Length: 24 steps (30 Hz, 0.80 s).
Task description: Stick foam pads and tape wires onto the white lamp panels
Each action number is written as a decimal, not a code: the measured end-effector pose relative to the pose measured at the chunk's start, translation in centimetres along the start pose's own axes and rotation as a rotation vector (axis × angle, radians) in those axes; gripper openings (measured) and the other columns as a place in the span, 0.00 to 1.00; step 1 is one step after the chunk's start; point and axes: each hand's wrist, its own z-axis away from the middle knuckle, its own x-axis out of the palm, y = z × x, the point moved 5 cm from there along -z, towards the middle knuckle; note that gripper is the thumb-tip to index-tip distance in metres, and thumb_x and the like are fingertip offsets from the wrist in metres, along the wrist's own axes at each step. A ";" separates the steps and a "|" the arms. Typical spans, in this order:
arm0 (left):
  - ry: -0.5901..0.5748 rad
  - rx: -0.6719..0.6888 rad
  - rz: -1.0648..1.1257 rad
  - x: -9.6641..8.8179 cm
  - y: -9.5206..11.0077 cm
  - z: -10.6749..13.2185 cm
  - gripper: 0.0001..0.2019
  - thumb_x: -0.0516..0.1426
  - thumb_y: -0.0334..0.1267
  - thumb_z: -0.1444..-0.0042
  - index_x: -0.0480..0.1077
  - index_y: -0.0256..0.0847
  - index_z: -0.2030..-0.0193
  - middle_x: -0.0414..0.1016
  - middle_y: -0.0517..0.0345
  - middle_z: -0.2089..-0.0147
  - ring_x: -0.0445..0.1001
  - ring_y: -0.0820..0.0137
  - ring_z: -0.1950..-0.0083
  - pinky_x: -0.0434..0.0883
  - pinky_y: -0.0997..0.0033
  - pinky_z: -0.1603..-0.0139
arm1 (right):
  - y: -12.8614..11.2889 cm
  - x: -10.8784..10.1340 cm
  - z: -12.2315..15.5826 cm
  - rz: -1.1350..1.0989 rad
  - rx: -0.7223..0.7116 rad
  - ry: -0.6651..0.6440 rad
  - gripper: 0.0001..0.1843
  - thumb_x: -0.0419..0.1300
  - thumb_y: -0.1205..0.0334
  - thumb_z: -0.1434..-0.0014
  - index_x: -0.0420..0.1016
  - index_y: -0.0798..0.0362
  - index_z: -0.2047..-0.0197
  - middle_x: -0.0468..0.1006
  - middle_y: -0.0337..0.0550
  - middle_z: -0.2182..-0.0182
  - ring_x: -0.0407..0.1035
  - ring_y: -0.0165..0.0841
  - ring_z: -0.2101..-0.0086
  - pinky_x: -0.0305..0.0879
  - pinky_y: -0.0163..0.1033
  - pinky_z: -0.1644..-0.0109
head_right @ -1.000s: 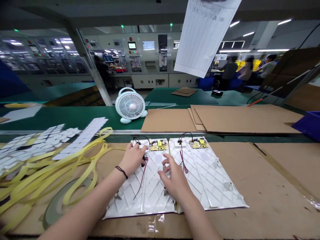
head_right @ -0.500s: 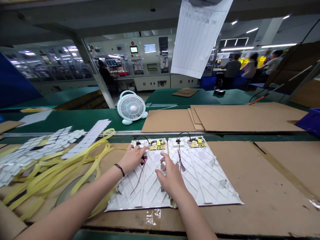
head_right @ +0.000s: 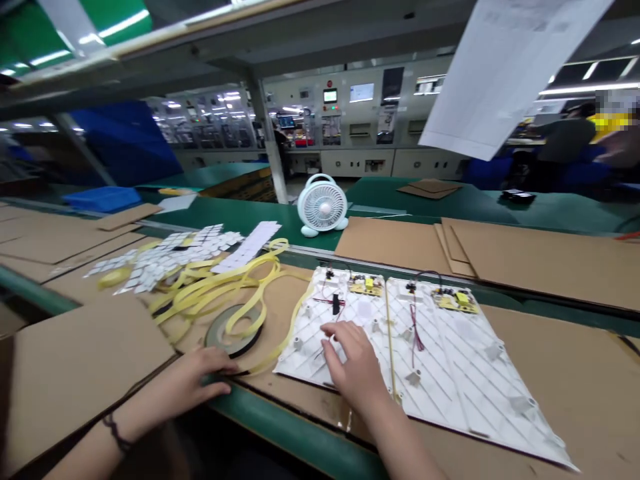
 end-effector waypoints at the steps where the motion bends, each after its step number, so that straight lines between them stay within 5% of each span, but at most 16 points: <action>1: 0.026 -0.031 0.005 0.5 -0.3 0.6 0.09 0.55 0.42 0.43 0.76 0.48 0.61 0.78 0.59 0.61 0.74 0.66 0.57 0.66 0.67 0.51 | -1.3 1.5 0.0 -0.050 -0.035 -0.056 0.08 0.52 0.66 0.38 0.70 0.50 0.56 0.74 0.44 0.65 0.67 0.37 0.62 0.64 0.44 0.56; 5: 0.255 -0.123 0.174 1.2 -0.2 1.2 0.11 0.52 0.41 0.40 0.75 0.44 0.64 0.77 0.57 0.63 0.74 0.68 0.59 0.68 0.68 0.53 | -4.8 7.5 0.1 -0.137 -0.163 -0.238 0.09 0.54 0.68 0.39 0.72 0.50 0.57 0.75 0.44 0.65 0.68 0.37 0.63 0.65 0.44 0.57; 10: 0.403 0.020 0.307 1.1 1.6 1.4 0.10 0.50 0.39 0.38 0.73 0.44 0.58 0.75 0.54 0.55 0.72 0.68 0.53 0.68 0.67 0.51 | -4.6 11.7 -1.3 -0.177 -0.145 -0.184 0.13 0.57 0.67 0.40 0.71 0.52 0.51 0.76 0.48 0.59 0.69 0.39 0.58 0.67 0.44 0.54; 13: 0.488 0.059 -0.006 0.7 2.1 1.6 0.09 0.52 0.37 0.39 0.74 0.48 0.60 0.65 0.54 0.39 0.61 0.57 0.38 0.58 0.50 0.41 | -4.6 12.6 -1.6 -0.190 -0.181 -0.227 0.10 0.55 0.67 0.39 0.74 0.50 0.56 0.77 0.45 0.64 0.70 0.36 0.63 0.67 0.41 0.58; 15: 0.491 0.107 -0.176 0.8 2.2 1.5 0.10 0.52 0.35 0.40 0.74 0.51 0.60 0.67 0.59 0.39 0.57 0.54 0.36 0.48 0.42 0.39 | -4.7 12.7 -1.6 -0.164 -0.219 -0.226 0.10 0.54 0.67 0.38 0.74 0.50 0.57 0.77 0.44 0.66 0.69 0.35 0.64 0.66 0.40 0.59; 19: 0.417 0.161 -0.154 1.4 2.0 0.6 0.13 0.49 0.30 0.39 0.71 0.49 0.56 0.78 0.62 0.58 0.66 0.62 0.43 0.47 0.46 0.39 | -5.1 12.4 -1.3 0.020 -0.282 -0.134 0.11 0.51 0.68 0.37 0.73 0.51 0.55 0.77 0.45 0.65 0.67 0.36 0.64 0.61 0.44 0.60; 24: 0.353 0.031 0.023 1.5 1.9 0.0 0.12 0.53 0.33 0.46 0.71 0.48 0.56 0.77 0.59 0.55 0.65 0.60 0.43 0.52 0.49 0.41 | -5.0 12.2 -1.1 0.102 -0.257 -0.036 0.07 0.52 0.71 0.41 0.70 0.53 0.63 0.72 0.44 0.69 0.63 0.36 0.67 0.57 0.43 0.63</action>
